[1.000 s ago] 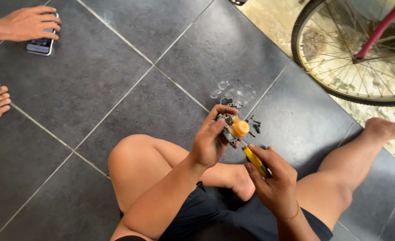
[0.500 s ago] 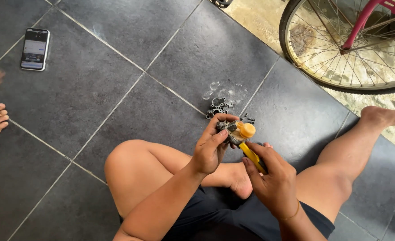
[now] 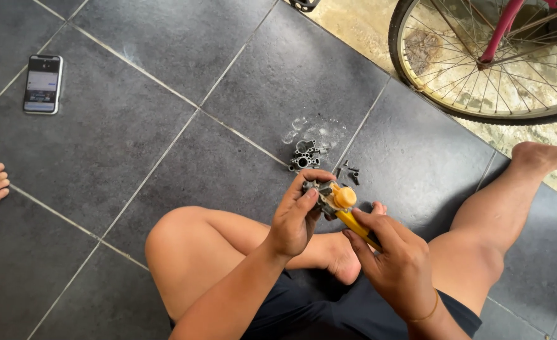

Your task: Scraping the edge of a carburetor float bowl to remove old gasket material or debris using a small hand tool.

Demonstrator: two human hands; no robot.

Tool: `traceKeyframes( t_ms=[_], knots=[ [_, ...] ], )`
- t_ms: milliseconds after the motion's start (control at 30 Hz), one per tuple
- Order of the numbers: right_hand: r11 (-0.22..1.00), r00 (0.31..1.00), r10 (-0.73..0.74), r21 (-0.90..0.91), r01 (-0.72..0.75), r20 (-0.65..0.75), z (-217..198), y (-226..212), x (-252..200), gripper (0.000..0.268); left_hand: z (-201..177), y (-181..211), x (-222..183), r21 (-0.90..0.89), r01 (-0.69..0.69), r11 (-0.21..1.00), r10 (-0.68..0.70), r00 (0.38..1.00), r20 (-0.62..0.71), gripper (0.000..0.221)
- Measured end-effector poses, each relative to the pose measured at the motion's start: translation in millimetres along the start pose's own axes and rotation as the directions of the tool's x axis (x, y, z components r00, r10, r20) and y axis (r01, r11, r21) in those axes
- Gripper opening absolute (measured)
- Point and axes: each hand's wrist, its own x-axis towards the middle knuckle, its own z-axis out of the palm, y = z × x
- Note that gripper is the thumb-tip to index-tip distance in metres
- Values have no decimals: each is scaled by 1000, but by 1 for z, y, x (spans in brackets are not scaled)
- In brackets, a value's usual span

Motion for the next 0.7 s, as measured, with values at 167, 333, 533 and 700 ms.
traceKeyframes(
  t_ms=[167, 333, 533, 700],
  knots=[
    [1000, 1000, 8, 21, -8, 9, 1, 1, 1, 25, 3, 6, -2, 78, 37, 996, -38, 999, 11, 27],
    [991, 996, -59, -120, 52, -63, -2, -6, 7, 23, 3, -4, -1, -21, 111, 994, -112, 993, -36, 30],
    [996, 997, -39, -86, 33, -68, 7, 3, 6, 24, -1, -9, 0, -79, 123, 989, -130, 987, -90, 34],
    [979, 983, -99, -194, 69, -151, 18, -2, 8, 26, -1, -8, 4, -122, 156, 980, -174, 971, -162, 35]
  ],
)
